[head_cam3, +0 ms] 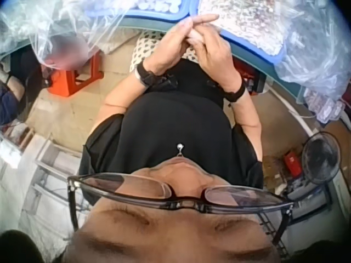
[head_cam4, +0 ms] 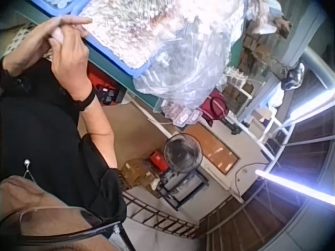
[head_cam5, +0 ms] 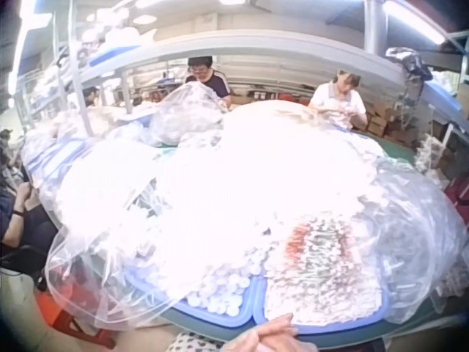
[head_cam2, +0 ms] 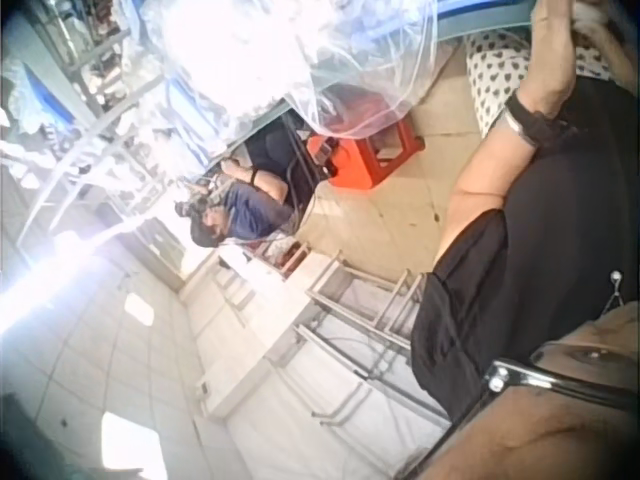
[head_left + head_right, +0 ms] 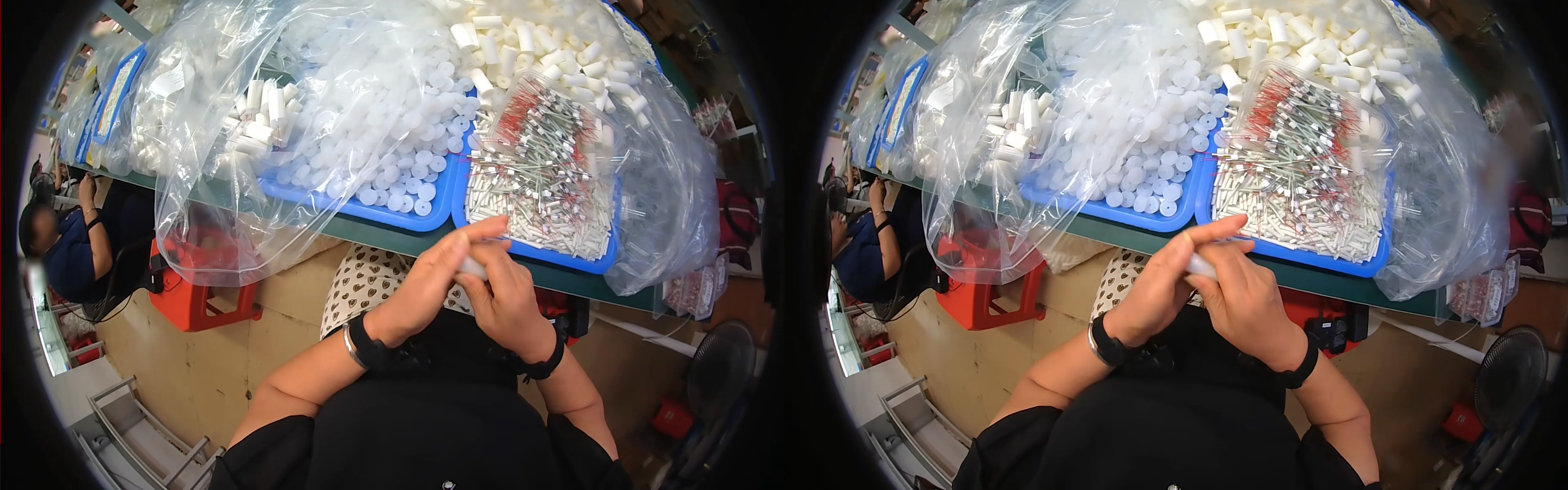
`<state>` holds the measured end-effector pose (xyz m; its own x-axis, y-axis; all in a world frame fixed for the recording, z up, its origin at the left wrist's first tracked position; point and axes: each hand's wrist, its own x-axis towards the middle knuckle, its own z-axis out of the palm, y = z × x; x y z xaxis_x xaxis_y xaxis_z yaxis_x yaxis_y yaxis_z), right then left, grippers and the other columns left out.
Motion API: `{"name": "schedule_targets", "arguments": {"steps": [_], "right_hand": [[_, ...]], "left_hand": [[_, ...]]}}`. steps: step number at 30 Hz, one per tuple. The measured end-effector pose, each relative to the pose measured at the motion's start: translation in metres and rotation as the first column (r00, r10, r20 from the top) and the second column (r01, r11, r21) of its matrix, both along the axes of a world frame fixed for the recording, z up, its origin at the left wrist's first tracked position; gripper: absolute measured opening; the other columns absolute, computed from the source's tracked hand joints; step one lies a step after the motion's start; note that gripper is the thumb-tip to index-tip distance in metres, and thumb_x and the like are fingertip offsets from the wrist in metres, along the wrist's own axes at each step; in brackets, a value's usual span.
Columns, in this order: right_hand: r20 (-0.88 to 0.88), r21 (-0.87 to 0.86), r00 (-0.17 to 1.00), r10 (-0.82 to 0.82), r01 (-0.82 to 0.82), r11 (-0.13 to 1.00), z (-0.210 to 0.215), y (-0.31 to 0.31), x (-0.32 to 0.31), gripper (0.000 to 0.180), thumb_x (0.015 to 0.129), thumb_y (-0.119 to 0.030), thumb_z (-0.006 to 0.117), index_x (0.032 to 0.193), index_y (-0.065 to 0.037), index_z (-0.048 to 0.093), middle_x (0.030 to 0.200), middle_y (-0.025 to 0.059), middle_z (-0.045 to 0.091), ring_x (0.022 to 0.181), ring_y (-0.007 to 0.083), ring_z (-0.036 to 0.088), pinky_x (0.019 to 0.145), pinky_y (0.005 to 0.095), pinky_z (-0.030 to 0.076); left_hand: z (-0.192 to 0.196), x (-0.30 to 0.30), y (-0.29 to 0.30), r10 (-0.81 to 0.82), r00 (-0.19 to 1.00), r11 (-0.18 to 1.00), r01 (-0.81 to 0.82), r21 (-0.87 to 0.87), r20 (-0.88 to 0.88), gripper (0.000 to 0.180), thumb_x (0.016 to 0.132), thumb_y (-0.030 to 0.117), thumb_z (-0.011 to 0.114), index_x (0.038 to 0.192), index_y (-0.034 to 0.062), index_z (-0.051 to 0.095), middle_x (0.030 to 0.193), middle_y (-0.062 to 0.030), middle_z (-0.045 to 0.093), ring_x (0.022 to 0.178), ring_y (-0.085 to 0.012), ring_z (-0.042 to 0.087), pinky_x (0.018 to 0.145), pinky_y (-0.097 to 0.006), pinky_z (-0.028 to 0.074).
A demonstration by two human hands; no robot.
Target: The person sits at a workbench and repeatedly assembles small white plastic components. They pick up a white cap and a metal pin, insert the pin into the cap, and then place the assembled unit into a clear plastic bag. The process is repeated continuously throughout the clip.
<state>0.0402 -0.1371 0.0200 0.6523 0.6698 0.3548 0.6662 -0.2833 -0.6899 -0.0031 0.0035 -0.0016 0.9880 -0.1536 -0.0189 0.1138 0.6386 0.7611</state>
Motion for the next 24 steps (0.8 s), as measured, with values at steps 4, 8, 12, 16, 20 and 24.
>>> {"name": "schedule_targets", "arguments": {"steps": [4,8,12,16,20,24], "right_hand": [[-0.005,-0.029,0.998,-0.063,0.063,0.998,-0.001,0.002,0.001,0.030,0.086,-0.007,0.068,0.112,0.000,0.055,0.101,0.0171,0.061,0.079,0.0351,0.064,0.064,0.0402,0.053],[0.202,-0.060,0.979,-0.007,0.019,0.998,-0.007,-0.005,0.010,0.029,0.083,-0.008,0.070,0.108,0.000,0.058,0.095,0.0153,0.062,0.076,0.0319,0.064,0.061,0.0384,0.052],[0.188,-0.067,0.981,0.039,-0.027,0.997,-0.010,-0.006,0.007,0.031,0.082,-0.008,0.070,0.108,0.001,0.058,0.091,0.0149,0.063,0.072,0.0309,0.064,0.059,0.0377,0.051],[0.137,-0.098,0.991,-0.008,0.021,0.995,-0.011,0.000,0.003,0.030,0.084,-0.009,0.069,0.109,0.001,0.058,0.094,0.0155,0.063,0.070,0.0318,0.063,0.059,0.0386,0.052],[0.072,-0.032,0.992,-0.100,0.102,0.994,-0.009,0.008,0.003,0.030,0.086,-0.010,0.068,0.111,0.001,0.057,0.096,0.0155,0.063,0.072,0.0329,0.064,0.060,0.0388,0.052],[0.211,-0.067,0.977,-0.027,0.042,0.997,-0.014,0.000,0.010,0.030,0.086,-0.010,0.068,0.111,0.002,0.057,0.092,0.0153,0.063,0.070,0.0324,0.064,0.057,0.0375,0.052]], "left_hand": [[0.003,0.000,0.001,-0.010,0.986,0.960,-0.037,-0.277,-0.164,0.058,0.104,0.034,0.027,0.148,-0.0024,0.030,0.154,-0.0150,0.034,0.140,-0.0265,0.035,0.116,-0.041,0.029],[-0.003,-0.002,0.001,-0.070,0.986,0.925,0.006,-0.380,-0.153,0.056,0.103,0.030,0.033,0.149,-0.0015,0.029,0.151,-0.0148,0.037,0.140,-0.0260,0.035,0.115,-0.041,0.030],[-0.007,-0.008,-0.007,-0.087,0.985,0.904,0.014,-0.427,-0.152,0.055,0.102,0.029,0.038,0.149,0.0000,0.030,0.150,-0.0127,0.039,0.140,-0.0254,0.036,0.114,-0.041,0.032],[-0.003,-0.006,-0.005,-0.043,0.981,0.919,-0.036,-0.393,-0.190,0.054,0.104,0.033,0.037,0.148,0.0021,0.031,0.151,-0.0113,0.037,0.139,-0.0260,0.036,0.115,-0.042,0.032],[-0.005,-0.001,0.001,-0.061,0.969,0.904,-0.049,-0.426,-0.239,0.053,0.106,0.038,0.033,0.147,0.0045,0.033,0.153,-0.0097,0.034,0.140,-0.0275,0.035,0.115,-0.042,0.031],[-0.003,-0.003,-0.001,-0.056,0.979,0.905,-0.034,-0.424,-0.198,0.051,0.106,0.040,0.030,0.144,0.0067,0.037,0.154,-0.0090,0.031,0.141,-0.0285,0.034,0.115,-0.042,0.032]]}}
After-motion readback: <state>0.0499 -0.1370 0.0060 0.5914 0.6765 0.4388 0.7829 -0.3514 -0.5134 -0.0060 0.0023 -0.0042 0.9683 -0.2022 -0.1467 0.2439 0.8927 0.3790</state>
